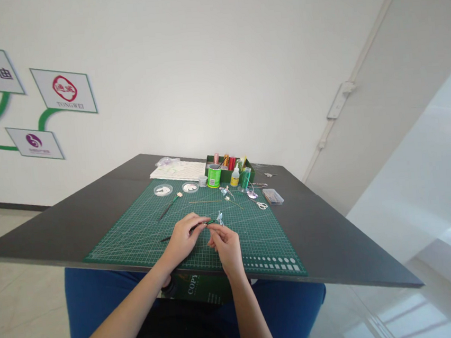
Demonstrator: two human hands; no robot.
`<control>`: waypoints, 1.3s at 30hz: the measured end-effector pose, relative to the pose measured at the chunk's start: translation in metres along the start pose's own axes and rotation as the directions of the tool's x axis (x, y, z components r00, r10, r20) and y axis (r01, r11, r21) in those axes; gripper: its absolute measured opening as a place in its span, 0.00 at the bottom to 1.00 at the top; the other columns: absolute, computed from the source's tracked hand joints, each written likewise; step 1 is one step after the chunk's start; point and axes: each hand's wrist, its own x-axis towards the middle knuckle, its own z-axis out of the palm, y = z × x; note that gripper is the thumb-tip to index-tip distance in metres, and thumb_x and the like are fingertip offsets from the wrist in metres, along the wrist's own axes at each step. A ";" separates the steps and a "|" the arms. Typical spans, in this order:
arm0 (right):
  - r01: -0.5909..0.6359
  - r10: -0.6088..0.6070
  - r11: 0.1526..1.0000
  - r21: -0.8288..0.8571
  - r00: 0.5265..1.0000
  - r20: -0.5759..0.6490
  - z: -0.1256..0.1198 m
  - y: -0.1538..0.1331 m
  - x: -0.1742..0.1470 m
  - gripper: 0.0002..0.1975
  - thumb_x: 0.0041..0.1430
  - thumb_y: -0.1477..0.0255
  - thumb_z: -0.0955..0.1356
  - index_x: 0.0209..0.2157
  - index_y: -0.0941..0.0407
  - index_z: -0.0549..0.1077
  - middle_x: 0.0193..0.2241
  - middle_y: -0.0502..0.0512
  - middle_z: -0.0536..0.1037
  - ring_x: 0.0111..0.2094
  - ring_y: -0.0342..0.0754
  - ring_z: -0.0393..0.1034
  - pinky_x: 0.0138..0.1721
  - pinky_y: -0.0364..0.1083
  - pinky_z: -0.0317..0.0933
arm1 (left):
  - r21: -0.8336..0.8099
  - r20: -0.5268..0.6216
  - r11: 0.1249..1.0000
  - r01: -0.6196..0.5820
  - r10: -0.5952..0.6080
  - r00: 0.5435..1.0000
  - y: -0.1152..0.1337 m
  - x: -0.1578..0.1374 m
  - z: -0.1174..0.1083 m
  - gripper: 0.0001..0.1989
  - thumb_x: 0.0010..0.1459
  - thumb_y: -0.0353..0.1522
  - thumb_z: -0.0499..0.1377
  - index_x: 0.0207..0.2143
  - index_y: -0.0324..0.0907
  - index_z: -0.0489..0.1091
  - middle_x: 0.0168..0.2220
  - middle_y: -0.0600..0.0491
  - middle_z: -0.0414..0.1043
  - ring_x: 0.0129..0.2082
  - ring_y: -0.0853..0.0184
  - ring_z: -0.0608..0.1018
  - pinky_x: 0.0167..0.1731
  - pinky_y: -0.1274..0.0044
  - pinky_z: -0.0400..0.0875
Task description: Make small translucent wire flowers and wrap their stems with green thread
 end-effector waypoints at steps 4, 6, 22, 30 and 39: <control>-0.002 0.002 1.000 -0.012 1.000 0.001 0.001 -0.002 0.000 0.16 0.54 0.61 0.73 0.37 0.59 0.81 0.18 0.50 0.73 0.20 0.43 0.63 0.24 0.43 0.57 | 0.011 -0.002 1.000 0.003 -0.003 1.000 0.000 0.000 0.000 0.11 0.66 0.29 0.56 0.46 0.43 0.78 0.37 0.50 0.75 0.37 0.66 0.77 0.40 0.75 0.70; -0.003 0.003 1.000 -0.016 1.000 0.005 0.001 -0.003 0.000 0.16 0.54 0.61 0.73 0.38 0.59 0.81 0.18 0.50 0.73 0.20 0.43 0.63 0.23 0.43 0.57 | 0.012 -0.004 1.000 0.000 0.000 1.000 0.000 0.000 0.001 0.11 0.66 0.29 0.56 0.45 0.42 0.79 0.37 0.50 0.75 0.37 0.66 0.77 0.41 0.75 0.70; 0.006 -0.006 1.000 -0.029 1.000 0.011 0.000 -0.002 -0.001 0.16 0.54 0.60 0.73 0.37 0.59 0.81 0.18 0.50 0.73 0.21 0.43 0.64 0.24 0.43 0.58 | 0.021 -0.023 1.000 -0.012 0.013 1.000 0.000 0.000 0.001 0.10 0.65 0.29 0.57 0.43 0.42 0.78 0.36 0.51 0.75 0.34 0.67 0.76 0.37 0.75 0.70; 0.013 -0.012 0.999 -0.037 1.000 0.011 0.000 -0.001 -0.001 0.17 0.54 0.59 0.73 0.37 0.58 0.81 0.19 0.50 0.74 0.21 0.43 0.65 0.24 0.43 0.58 | 0.016 -0.020 1.000 -0.013 0.014 1.000 0.001 0.000 0.001 0.10 0.65 0.29 0.57 0.43 0.42 0.78 0.36 0.51 0.74 0.33 0.68 0.75 0.37 0.75 0.70; 0.018 -0.017 0.999 -0.040 1.000 0.019 -0.001 -0.001 -0.001 0.16 0.55 0.61 0.73 0.38 0.58 0.81 0.19 0.50 0.74 0.21 0.43 0.65 0.24 0.43 0.58 | 0.009 -0.023 1.000 -0.011 0.011 1.000 0.001 0.000 0.000 0.10 0.65 0.29 0.57 0.42 0.42 0.78 0.36 0.51 0.74 0.34 0.67 0.76 0.37 0.76 0.70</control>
